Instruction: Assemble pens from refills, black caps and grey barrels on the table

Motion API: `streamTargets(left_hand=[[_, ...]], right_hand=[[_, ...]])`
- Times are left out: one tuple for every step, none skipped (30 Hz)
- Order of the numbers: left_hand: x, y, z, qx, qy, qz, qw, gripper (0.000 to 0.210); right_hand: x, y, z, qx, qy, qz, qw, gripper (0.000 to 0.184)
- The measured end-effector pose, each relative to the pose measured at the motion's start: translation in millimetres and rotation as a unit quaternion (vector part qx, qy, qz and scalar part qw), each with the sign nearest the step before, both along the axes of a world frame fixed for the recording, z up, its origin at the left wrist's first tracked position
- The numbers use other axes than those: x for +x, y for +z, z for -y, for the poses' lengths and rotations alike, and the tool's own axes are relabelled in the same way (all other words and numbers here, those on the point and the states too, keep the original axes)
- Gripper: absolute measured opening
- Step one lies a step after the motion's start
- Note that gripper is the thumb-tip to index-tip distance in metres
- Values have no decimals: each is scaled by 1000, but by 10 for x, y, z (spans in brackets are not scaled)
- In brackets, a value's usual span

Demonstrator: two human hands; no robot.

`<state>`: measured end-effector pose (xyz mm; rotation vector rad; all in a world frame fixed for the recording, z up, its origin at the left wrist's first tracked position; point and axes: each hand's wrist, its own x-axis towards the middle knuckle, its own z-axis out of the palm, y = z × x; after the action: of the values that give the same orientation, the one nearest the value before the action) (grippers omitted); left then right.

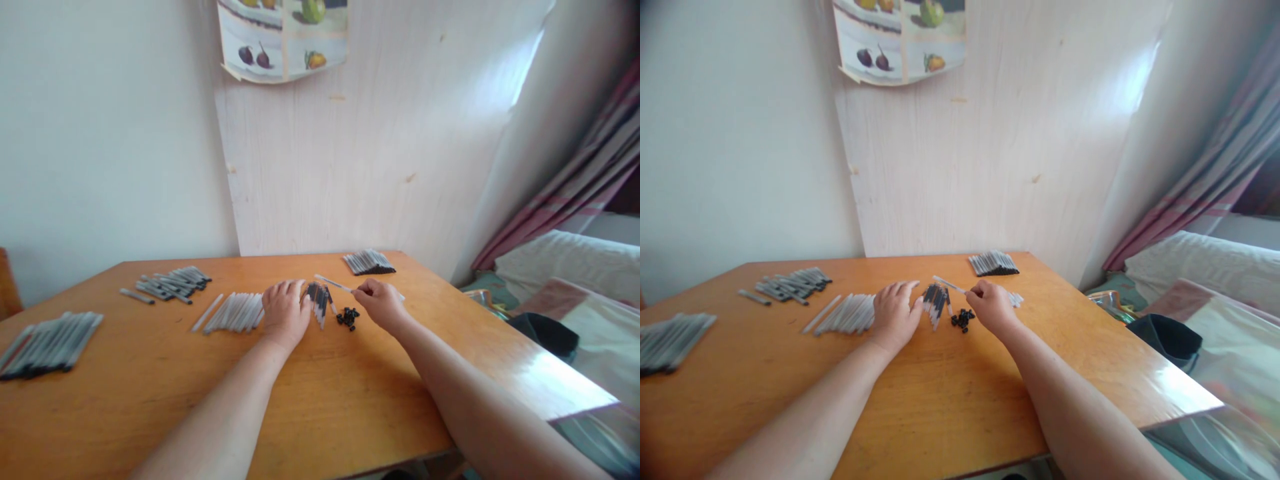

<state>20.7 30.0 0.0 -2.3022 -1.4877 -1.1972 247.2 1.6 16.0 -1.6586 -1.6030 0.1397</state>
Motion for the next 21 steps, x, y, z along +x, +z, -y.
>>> streamTargets(left_hand=[[-16, -12, -21, 2, 9, -2, 1000, 36], [-28, -23, -40, 3, 21, -8, 1000, 36], [-37, -33, -55, 4, 32, -14, 999, 35], [-42, -42, -66, 4, 41, -20, 999, 35], [-45, -50, -75, 5, 49, -25, 998, 34], [-46, -56, -81, 6, 55, -28, 998, 34], [-46, -62, -85, 7, 59, -29, 998, 33], [-46, -66, -88, 7, 62, -30, 998, 33], [-46, -71, -90, 7, 64, -30, 997, 33], [-45, -74, -92, 6, 65, -30, 997, 32], [-44, -77, -93, 4, 64, -29, 997, 32], [-43, -79, -94, 3, 64, -29, 998, 32], [-42, -80, -94, 3, 63, -27, 998, 31], [-39, -80, -94, 3, 63, -25, 998, 31], [-37, -79, -92, 3, 63, -22, 998, 30], [-34, -77, -89, 3, 64, -21, 998, 30], [-32, -76, -85, 2, 64, -19, 998, 29], [-30, -75, -82, 2, 64, -18, 998, 29], [-30, -76, -80, 1, 64, -18, 998, 29], [-30, -78, -79, 1, 64, -17, 998, 29], [-32, -82, -81, 2, 64, -16, 998, 29]], right_hand=[[27, -10, -24, 2, -15, -1, 1000, 23], [52, -17, -49, 3, -31, -1, 1000, 23], [74, -20, -71, 3, -49, 0, 999, 23], [94, -16, -91, 1, -65, 3, 998, 24], [112, -7, -108, -3, -81, 7, 997, 24], [128, 8, -122, -8, -94, 11, 995, 24], [143, 28, -135, -14, -106, 17, 994, 24], [157, 52, -147, -20, -117, 23, 993, 24], [171, 80, -159, -26, -128, 31, 991, 25], [185, 109, -174, -33, -138, 39, 989, 26], [200, 139, -192, -41, -148, 47, 987, 26], [216, 170, -215, -48, -156, 54, 985, 27], [233, 201, -242, -55, -164, 61, 983, 27], [251, 231, -273, -60, -171, 68, 981, 27], [269, 259, -308, -64, -180, 75, 979, 28], [288, 283, -347, -69, -189, 82, 976, 29], [308, 303, -389, -73, -199, 89, 973, 30], [328, 317, -432, -79, -209, 94, 970, 31], [347, 324, -477, -87, -218, 98, 967, 31], [367, 324, -523, -94, -226, 101, 964, 31], [386, 316, -569, -101, -232, 104, 962, 32]])
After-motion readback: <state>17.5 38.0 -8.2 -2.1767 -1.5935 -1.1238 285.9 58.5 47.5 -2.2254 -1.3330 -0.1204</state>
